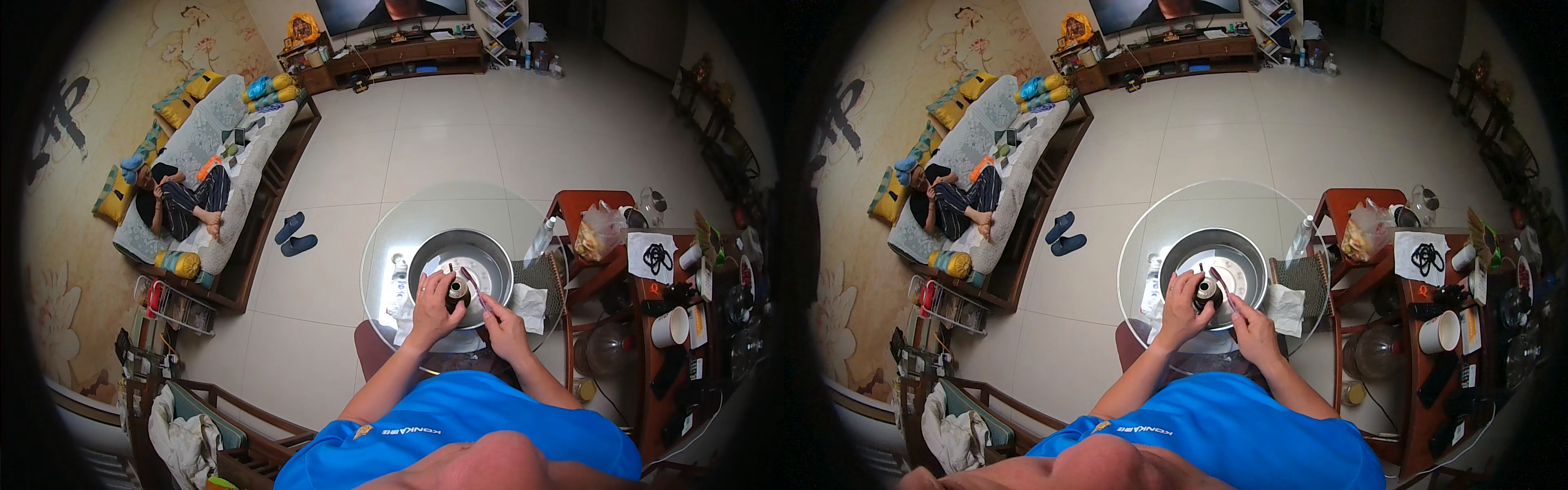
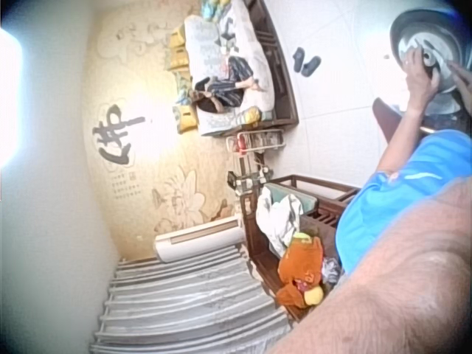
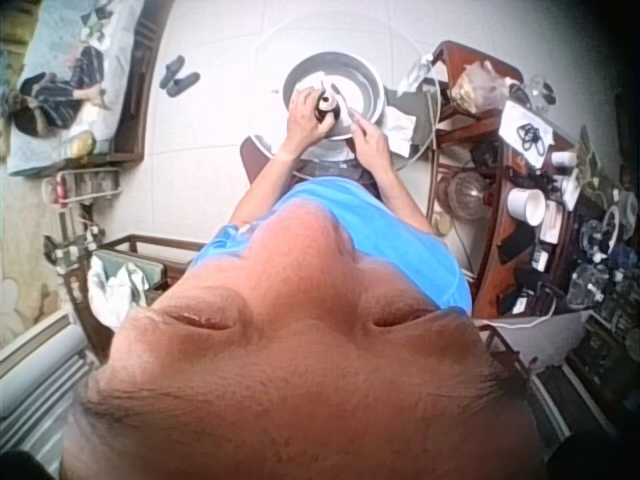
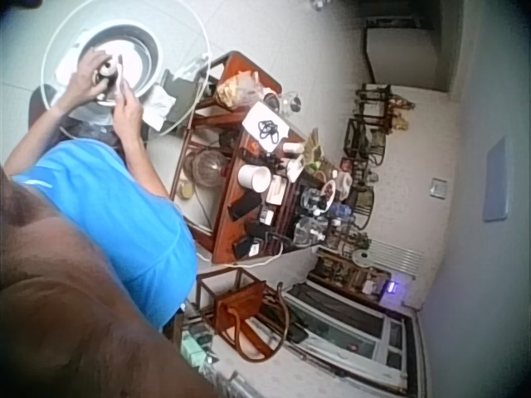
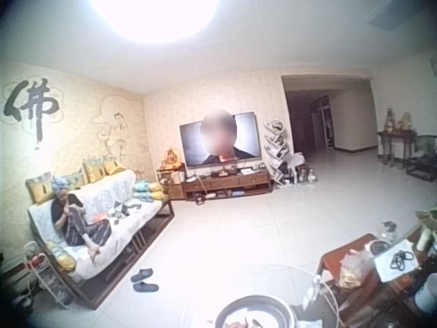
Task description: The person uses a thin tool to scrape around the inner edge of a circular component positioned inside a basin.
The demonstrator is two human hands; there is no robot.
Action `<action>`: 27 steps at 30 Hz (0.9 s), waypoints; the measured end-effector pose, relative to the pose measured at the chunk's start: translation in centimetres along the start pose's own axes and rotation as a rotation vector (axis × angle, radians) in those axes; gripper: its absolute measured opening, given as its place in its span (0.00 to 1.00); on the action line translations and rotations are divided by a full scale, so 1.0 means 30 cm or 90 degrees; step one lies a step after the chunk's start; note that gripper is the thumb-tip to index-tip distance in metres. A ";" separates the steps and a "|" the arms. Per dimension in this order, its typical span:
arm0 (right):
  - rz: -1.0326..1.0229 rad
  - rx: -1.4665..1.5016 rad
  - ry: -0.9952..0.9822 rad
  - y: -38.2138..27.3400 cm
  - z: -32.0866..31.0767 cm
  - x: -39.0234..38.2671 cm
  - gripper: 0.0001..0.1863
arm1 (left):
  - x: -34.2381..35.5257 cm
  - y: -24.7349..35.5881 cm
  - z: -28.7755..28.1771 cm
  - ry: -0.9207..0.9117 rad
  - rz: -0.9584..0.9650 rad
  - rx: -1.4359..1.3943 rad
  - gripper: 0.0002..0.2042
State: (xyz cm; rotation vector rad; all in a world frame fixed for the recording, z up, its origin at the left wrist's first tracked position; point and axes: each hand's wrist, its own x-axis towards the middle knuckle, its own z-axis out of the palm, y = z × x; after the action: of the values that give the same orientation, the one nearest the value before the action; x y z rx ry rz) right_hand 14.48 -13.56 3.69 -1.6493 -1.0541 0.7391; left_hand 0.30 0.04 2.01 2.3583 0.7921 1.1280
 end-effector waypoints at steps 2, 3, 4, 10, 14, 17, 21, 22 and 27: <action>-0.036 -0.021 0.012 0.023 0.000 0.003 0.21 | 0.001 0.004 -0.003 0.000 -0.002 -0.001 0.29; -0.054 -0.031 0.018 0.030 0.000 0.003 0.21 | -0.002 0.005 -0.003 -0.002 -0.002 0.000 0.29; -0.024 -0.007 0.014 0.019 0.000 0.001 0.21 | -0.003 0.000 -0.001 -0.003 -0.003 0.001 0.29; -0.039 -0.018 0.015 0.018 0.004 0.009 0.21 | -0.002 -0.001 0.000 -0.001 -0.006 -0.003 0.29; 0.023 0.010 -0.001 0.013 0.002 0.008 0.21 | 0.002 0.004 -0.002 -0.005 -0.011 -0.007 0.29; -0.019 0.020 0.009 0.006 0.007 0.007 0.21 | 0.002 0.004 0.003 0.000 -0.010 -0.011 0.29; -0.036 -0.027 0.010 0.020 0.006 0.014 0.21 | -0.003 0.000 -0.001 -0.003 -0.011 -0.007 0.29; 0.007 0.001 0.004 0.004 0.003 0.010 0.21 | -0.004 -0.001 0.000 -0.005 -0.013 -0.008 0.28; 0.027 0.028 -0.007 -0.013 0.000 -0.002 0.21 | -0.003 -0.001 0.007 -0.001 -0.010 -0.008 0.28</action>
State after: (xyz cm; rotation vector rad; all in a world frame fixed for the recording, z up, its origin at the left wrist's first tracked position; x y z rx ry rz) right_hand 14.34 -13.58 4.06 -1.6355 -1.0066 0.7940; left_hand 0.43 -0.02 1.82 2.3384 0.7992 1.1208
